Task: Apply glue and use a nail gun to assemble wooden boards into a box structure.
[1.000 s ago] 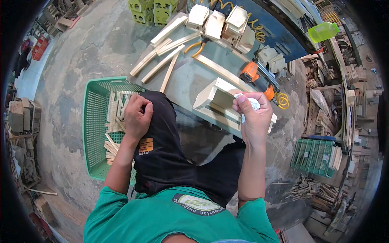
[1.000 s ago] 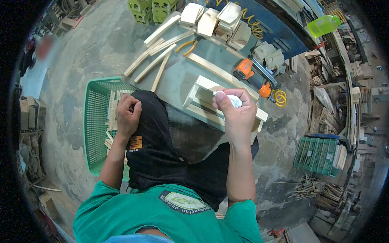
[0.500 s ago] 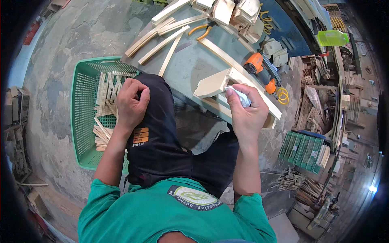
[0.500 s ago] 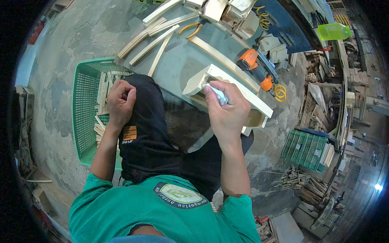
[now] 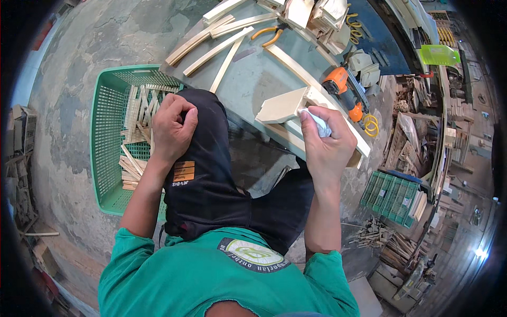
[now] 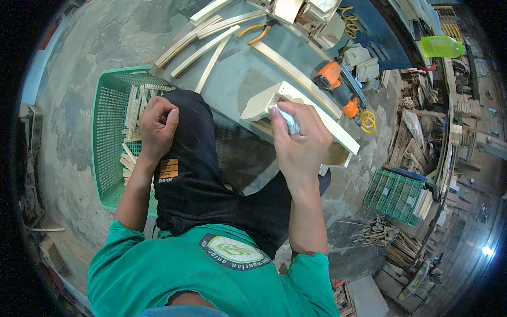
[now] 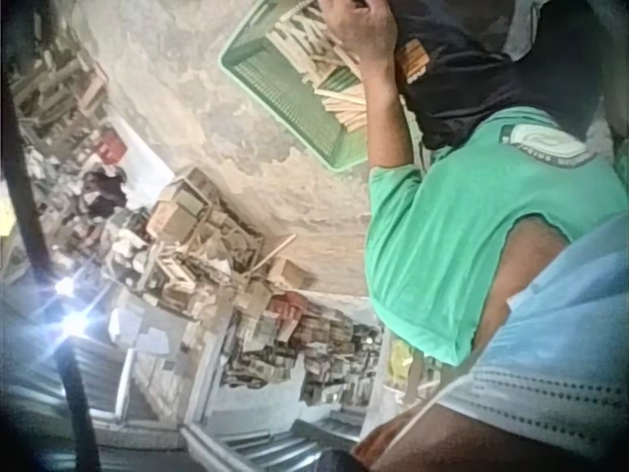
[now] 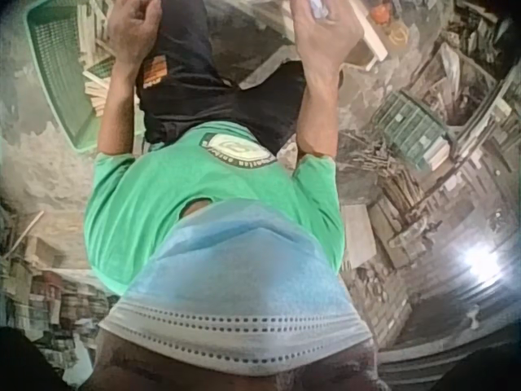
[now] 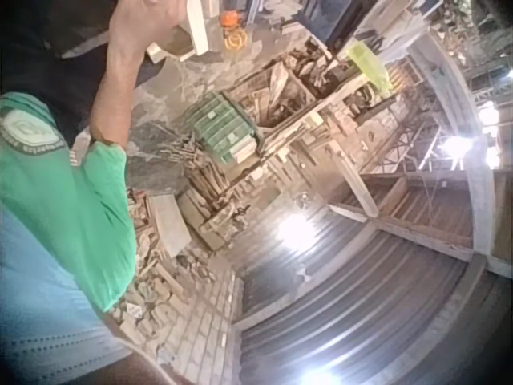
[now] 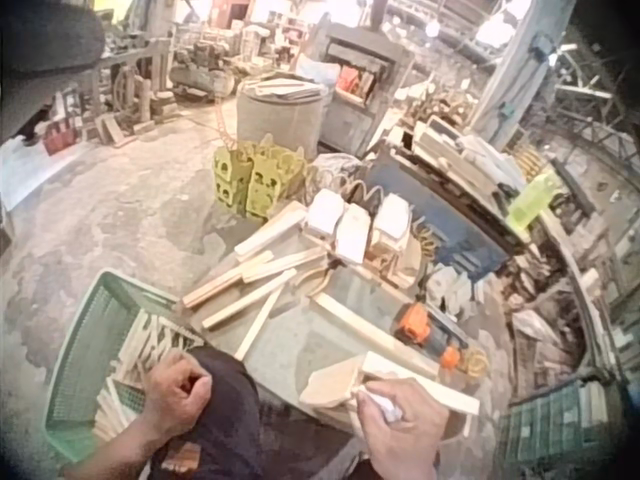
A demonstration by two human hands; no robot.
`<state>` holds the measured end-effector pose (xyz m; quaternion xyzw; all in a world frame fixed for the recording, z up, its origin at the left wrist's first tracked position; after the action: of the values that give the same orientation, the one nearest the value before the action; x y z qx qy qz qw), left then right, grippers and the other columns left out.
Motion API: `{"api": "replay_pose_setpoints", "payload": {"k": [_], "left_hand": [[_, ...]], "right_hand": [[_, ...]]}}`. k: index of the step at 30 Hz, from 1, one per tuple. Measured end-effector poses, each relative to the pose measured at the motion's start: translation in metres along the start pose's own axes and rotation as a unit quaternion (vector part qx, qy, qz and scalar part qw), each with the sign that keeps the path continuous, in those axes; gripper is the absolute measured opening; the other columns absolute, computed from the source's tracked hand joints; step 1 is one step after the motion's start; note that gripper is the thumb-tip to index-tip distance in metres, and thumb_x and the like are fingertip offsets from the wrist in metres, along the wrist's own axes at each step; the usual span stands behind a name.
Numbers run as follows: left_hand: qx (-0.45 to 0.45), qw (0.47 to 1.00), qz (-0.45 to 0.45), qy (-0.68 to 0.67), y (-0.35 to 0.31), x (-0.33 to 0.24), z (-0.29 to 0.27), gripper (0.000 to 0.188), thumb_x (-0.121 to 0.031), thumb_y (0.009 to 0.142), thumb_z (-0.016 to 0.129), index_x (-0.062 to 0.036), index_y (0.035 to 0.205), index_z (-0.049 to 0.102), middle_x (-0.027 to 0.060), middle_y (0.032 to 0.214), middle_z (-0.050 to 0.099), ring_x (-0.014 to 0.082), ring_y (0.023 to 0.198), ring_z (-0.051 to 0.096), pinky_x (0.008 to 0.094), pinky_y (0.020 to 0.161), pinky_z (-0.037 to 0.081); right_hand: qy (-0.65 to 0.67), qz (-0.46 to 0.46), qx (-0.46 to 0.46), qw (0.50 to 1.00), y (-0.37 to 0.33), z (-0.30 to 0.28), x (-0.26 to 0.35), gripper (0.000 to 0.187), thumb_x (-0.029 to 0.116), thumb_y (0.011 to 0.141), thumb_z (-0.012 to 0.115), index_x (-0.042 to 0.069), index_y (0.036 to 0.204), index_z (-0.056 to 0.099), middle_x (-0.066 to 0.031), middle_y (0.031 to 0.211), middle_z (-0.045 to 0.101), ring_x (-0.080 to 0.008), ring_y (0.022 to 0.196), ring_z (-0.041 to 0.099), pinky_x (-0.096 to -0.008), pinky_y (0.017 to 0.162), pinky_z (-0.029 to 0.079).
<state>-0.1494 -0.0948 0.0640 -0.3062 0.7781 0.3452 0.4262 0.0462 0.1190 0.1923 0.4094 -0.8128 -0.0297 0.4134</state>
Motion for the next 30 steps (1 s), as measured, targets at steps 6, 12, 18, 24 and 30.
{"api": "replay_pose_setpoints", "payload": {"k": [6,12,18,24,30], "left_hand": [[0.016,1.0,-0.004,0.002,0.0,0.0,-0.001,0.009,-0.007,0.097,0.069,-0.0016,0.09,0.066,0.0061,0.091,0.059,0.0149,0.071,0.055,0.0293,0.063,0.045],[0.011,1.0,-0.001,0.002,-0.001,-0.001,-0.002,0.007,-0.006,0.095,0.07,-0.0019,0.09,0.068,0.0057,0.09,0.059,0.0146,0.069,0.055,0.0287,0.061,0.045],[0.014,1.0,-0.003,-0.01,0.0,-0.001,0.003,0.006,-0.005,0.094,0.071,-0.002,0.089,0.068,0.006,0.088,0.06,0.0163,0.07,0.056,0.0294,0.061,0.046],[0.008,0.999,0.047,0.023,0.001,0.001,-0.001,0.008,-0.004,0.097,0.069,-0.0006,0.09,0.067,0.0055,0.09,0.059,0.0141,0.074,0.056,0.0272,0.064,0.044],[0.024,0.998,0.042,0.032,0.001,0.005,0.002,0.01,-0.007,0.1,0.069,-0.0006,0.092,0.066,0.0018,0.089,0.056,0.01,0.07,0.046,0.0256,0.062,0.038]], "right_hand": [[-0.008,0.003,0.012,1.0,-0.001,-0.003,0.006,0.014,0.001,0.087,0.083,0.002,0.099,0.076,-0.0104,0.09,0.075,-0.0185,0.078,0.071,-0.0305,0.07,0.054],[-0.006,-0.005,0.006,1.0,-0.006,-0.007,0.009,0.016,0.0,0.086,0.083,0.002,0.1,0.076,-0.0098,0.09,0.074,-0.0169,0.078,0.071,-0.0294,0.068,0.054],[0.077,0.135,-0.106,0.982,-0.027,-0.064,-0.004,0.014,0.001,0.092,0.081,0.001,0.105,0.074,-0.0037,0.091,0.073,-0.0099,0.08,0.068,-0.0235,0.07,0.053],[0.027,0.195,-0.203,0.959,-0.062,-0.139,-0.047,0.014,0.003,0.095,0.079,0.0,0.108,0.073,-0.0037,0.092,0.072,-0.0082,0.078,0.067,-0.0222,0.072,0.054],[-0.065,0.227,-0.171,0.957,-0.089,-0.143,-0.074,0.01,0.004,0.093,0.08,0.0,0.101,0.076,-0.0032,0.088,0.072,-0.0079,0.079,0.063,-0.0252,0.069,0.05]]}}
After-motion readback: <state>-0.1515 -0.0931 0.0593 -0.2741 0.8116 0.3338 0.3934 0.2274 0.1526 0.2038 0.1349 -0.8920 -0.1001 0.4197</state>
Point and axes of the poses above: each hand's wrist, its own y-axis towards the middle knuckle, its own z-axis out of the palm, x = y × z, the point moved 3 cm from there along y, towards the middle knuckle
